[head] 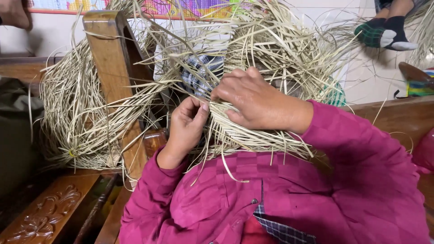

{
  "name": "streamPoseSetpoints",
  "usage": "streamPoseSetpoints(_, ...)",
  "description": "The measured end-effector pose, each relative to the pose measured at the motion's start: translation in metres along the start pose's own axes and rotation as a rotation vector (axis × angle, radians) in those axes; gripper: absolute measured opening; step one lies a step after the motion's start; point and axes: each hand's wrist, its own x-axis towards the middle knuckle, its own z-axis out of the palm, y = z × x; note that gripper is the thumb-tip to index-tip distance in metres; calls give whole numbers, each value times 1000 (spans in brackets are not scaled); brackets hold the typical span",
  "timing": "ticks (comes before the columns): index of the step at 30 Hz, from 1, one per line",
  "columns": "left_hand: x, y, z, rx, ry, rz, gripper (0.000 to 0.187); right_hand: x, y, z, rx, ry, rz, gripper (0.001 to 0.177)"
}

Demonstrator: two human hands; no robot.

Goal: A person is weaving dried straw or grass strands into a product using a wooden frame for support.

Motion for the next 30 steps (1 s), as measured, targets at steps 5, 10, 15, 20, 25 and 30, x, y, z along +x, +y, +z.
streamPoseSetpoints(5,-2,-13,3,-13,5,-2,13,2,3,11,-14,26,-2,28)
streamPoseSetpoints(10,-1,-2,6,-120,-16,-39,16,4,12,23,1,221,-95,27)
streamPoseSetpoints(15,-1,-6,5,-131,-21,-51,16,10,13,31,-281,534,-352,12)
streamPoseSetpoints(20,-1,2,8,-171,-19,-62,16,21,17,46,-378,676,-466,22)
streamPoseSetpoints(25,-1,13,10,-23,24,112,13,17,27,52,4,575,-414,23)
streamPoseSetpoints(30,0,5,4,326,65,364,11,18,13,41,-3,466,-307,15)
